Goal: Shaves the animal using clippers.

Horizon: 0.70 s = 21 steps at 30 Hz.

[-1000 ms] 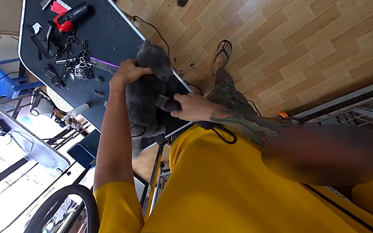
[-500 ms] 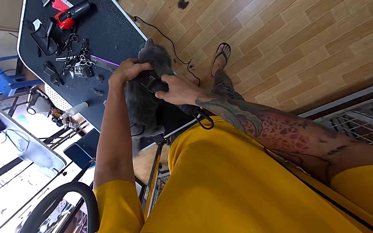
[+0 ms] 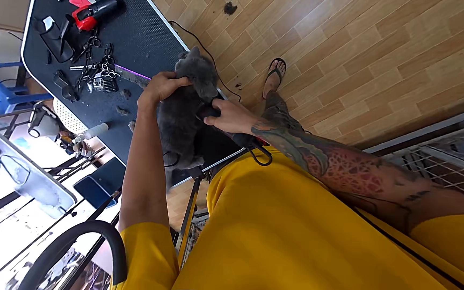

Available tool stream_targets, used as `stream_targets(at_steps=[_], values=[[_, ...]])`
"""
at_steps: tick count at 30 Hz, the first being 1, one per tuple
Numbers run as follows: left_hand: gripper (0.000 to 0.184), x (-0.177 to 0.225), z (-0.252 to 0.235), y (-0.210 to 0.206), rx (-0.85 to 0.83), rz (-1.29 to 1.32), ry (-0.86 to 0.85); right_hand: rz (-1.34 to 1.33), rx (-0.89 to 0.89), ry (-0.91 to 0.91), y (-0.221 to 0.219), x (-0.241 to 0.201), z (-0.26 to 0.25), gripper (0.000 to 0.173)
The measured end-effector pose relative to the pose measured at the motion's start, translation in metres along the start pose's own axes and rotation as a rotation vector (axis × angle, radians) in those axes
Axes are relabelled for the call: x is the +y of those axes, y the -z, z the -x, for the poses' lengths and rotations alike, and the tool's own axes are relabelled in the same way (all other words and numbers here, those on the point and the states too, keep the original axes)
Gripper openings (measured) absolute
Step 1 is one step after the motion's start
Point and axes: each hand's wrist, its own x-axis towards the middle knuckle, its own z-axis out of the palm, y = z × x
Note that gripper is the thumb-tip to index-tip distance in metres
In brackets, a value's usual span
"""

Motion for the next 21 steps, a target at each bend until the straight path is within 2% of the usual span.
stream_targets(at_steps=[4, 6, 8, 9, 11, 12, 13, 15, 17, 21], values=[[0.058, -0.007, 0.013, -0.002, 0.05, 0.168, -0.018, -0.018, 0.073, 0.098, 0.013, -0.033, 0.006, 0.046], [0.053, -0.01, 0.034, -0.005, 0.076, 0.337, -0.05, -0.026, 0.1, 0.173, 0.012, -0.026, 0.016, 0.049], [0.056, -0.021, 0.053, -0.014, 0.102, 0.434, -0.122, -0.001, 0.071, 0.166, 0.005, -0.006, 0.028, 0.051], [0.066, -0.027, 0.06, -0.022, 0.113, 0.433, -0.162, 0.034, 0.029, 0.121, -0.001, 0.005, 0.035, 0.051], [0.098, -0.038, 0.066, -0.04, 0.16, 0.322, -0.18, 0.095, -0.092, 0.009, -0.016, 0.026, 0.043, 0.048], [0.108, -0.042, 0.063, -0.048, 0.221, 0.238, -0.179, 0.117, -0.16, -0.042, -0.025, 0.033, 0.043, 0.047], [0.108, -0.046, 0.059, -0.056, 0.303, 0.159, -0.196, 0.136, -0.215, -0.075, -0.035, 0.038, 0.042, 0.046], [0.095, -0.054, 0.05, -0.063, 0.448, 0.07, -0.228, 0.127, -0.288, -0.094, -0.053, 0.042, 0.035, 0.047], [0.081, -0.056, 0.045, -0.064, 0.513, 0.04, -0.223, 0.108, -0.293, -0.067, -0.071, 0.041, 0.029, 0.048], [0.074, -0.047, 0.04, -0.054, 0.482, -0.01, -0.159, 0.049, -0.205, 0.007, -0.088, 0.025, 0.02, 0.051]])
